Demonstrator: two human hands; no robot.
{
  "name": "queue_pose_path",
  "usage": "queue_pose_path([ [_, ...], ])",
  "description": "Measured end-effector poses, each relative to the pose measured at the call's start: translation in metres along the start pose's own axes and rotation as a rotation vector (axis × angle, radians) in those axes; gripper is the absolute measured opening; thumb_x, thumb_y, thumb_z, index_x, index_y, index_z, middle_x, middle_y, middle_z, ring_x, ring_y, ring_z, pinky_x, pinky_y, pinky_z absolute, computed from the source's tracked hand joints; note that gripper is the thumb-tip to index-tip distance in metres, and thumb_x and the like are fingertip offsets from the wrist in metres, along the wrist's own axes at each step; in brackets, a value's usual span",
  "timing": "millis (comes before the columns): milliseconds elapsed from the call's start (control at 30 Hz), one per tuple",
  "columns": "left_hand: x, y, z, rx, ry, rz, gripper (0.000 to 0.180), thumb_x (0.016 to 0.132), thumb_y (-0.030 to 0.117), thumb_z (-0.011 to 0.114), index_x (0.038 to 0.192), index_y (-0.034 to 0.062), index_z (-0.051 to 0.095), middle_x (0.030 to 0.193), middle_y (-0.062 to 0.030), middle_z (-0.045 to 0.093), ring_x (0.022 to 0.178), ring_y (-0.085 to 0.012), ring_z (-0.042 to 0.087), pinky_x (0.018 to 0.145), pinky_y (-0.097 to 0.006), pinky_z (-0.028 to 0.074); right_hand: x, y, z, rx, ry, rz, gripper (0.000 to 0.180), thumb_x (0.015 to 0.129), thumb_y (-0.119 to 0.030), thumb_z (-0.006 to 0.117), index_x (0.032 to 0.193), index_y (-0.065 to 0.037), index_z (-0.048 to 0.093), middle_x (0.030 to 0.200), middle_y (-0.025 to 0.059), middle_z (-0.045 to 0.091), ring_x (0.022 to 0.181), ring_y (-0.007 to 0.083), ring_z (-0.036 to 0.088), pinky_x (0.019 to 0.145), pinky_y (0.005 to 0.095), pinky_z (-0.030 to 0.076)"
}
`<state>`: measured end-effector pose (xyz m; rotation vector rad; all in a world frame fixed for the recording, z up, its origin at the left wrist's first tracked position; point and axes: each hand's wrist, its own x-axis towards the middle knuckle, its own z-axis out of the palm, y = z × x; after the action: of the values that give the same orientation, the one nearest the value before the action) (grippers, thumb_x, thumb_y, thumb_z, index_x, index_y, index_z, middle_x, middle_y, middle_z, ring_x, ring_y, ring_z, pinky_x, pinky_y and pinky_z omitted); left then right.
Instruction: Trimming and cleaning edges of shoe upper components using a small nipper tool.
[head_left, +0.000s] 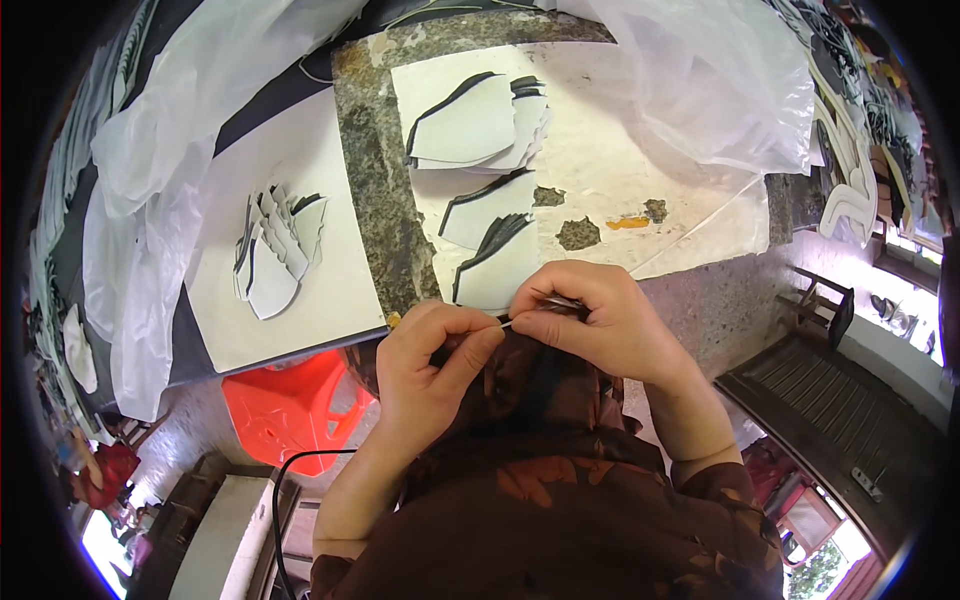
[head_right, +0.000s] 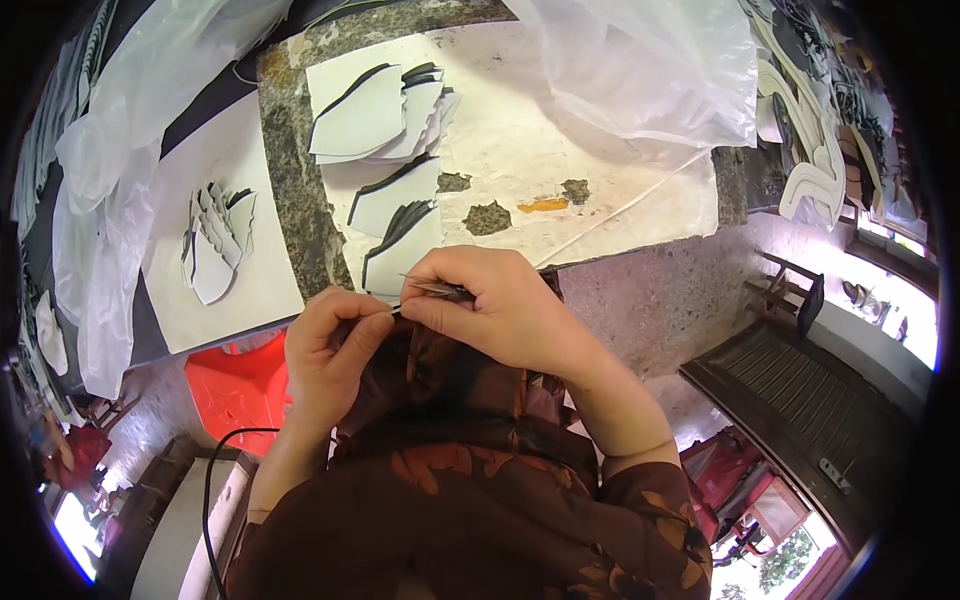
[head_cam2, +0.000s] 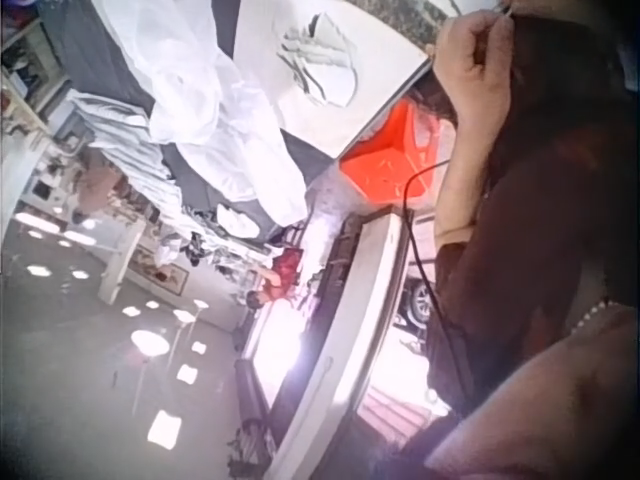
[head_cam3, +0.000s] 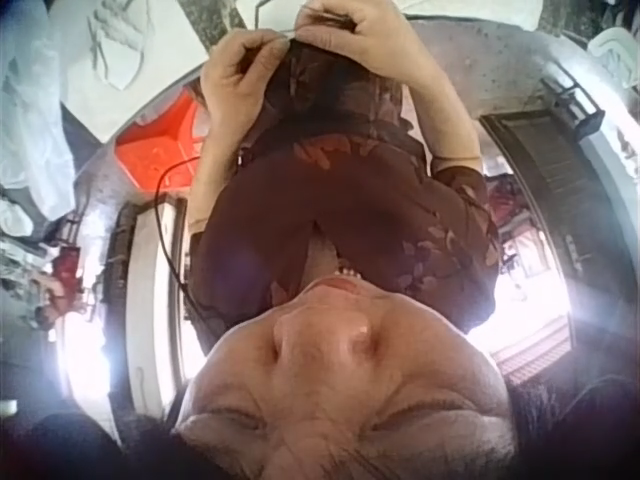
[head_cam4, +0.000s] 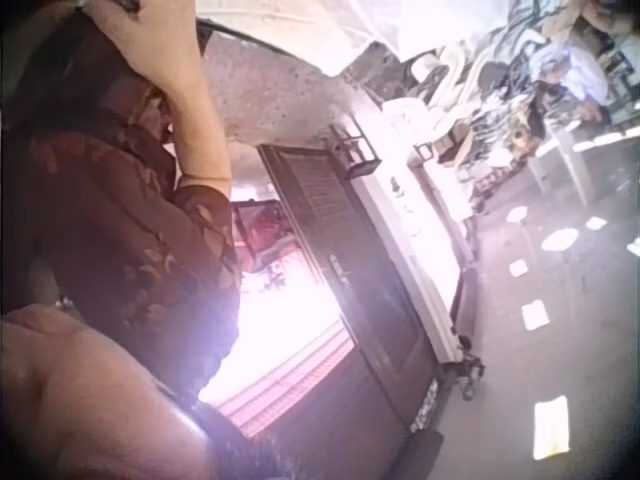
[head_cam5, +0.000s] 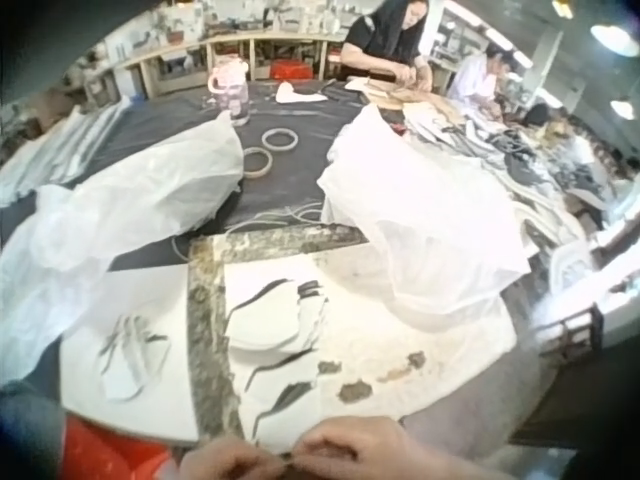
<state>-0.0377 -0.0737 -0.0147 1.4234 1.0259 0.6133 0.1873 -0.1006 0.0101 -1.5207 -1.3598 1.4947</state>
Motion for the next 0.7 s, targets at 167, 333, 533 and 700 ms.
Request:
queue_pose_path([
  [167,0.003,-0.010,0.000,0.061,0.167,0.130,0.011,0.089,0.005,0.079,0.099,0.0040,0.075,0.087,-0.0052,0.069,0.077,-0.0216,0.062,0.072,-0.033,0.049,0.010,-0.005,0.011,0.200,-0.021,0.138,0.009,0.094,-0.008,0.073,0.097,-0.001,0.070,0.085,-0.0002,0.067,0.079,0.0060,0.059,0.071,0.0236,0.048],
  [333,0.005,-0.028,0.001,0.612,0.191,0.475,0.028,0.081,0.008,0.082,0.108,0.0108,0.078,0.096,-0.0012,0.067,0.090,-0.0235,0.060,0.084,-0.037,0.045,0.026,-0.002,0.025,0.049,0.195,0.131,0.009,0.094,-0.009,0.070,0.094,0.000,0.068,0.078,-0.0026,0.062,0.073,0.0027,0.053,0.065,0.0216,0.044],
  [533,0.002,-0.033,0.003,0.679,0.174,0.497,0.032,0.079,0.010,0.082,0.110,0.0121,0.078,0.103,0.0011,0.064,0.096,-0.0225,0.058,0.087,-0.038,0.043,0.037,0.006,0.034,-0.213,0.240,0.088,0.019,0.090,-0.021,0.067,0.090,-0.003,0.065,0.080,0.0138,0.068,0.072,0.0333,0.068,0.064,0.0411,0.052],
  [700,0.002,-0.033,0.004,0.689,0.180,0.505,0.031,0.080,0.010,0.082,0.111,0.0125,0.078,0.103,0.0011,0.064,0.096,-0.0224,0.058,0.087,-0.038,0.043,0.037,0.010,0.038,-0.257,0.294,0.017,0.012,0.091,-0.012,0.067,0.091,0.000,0.064,0.075,0.0085,0.065,0.066,0.0150,0.062,0.062,0.0304,0.050],
])
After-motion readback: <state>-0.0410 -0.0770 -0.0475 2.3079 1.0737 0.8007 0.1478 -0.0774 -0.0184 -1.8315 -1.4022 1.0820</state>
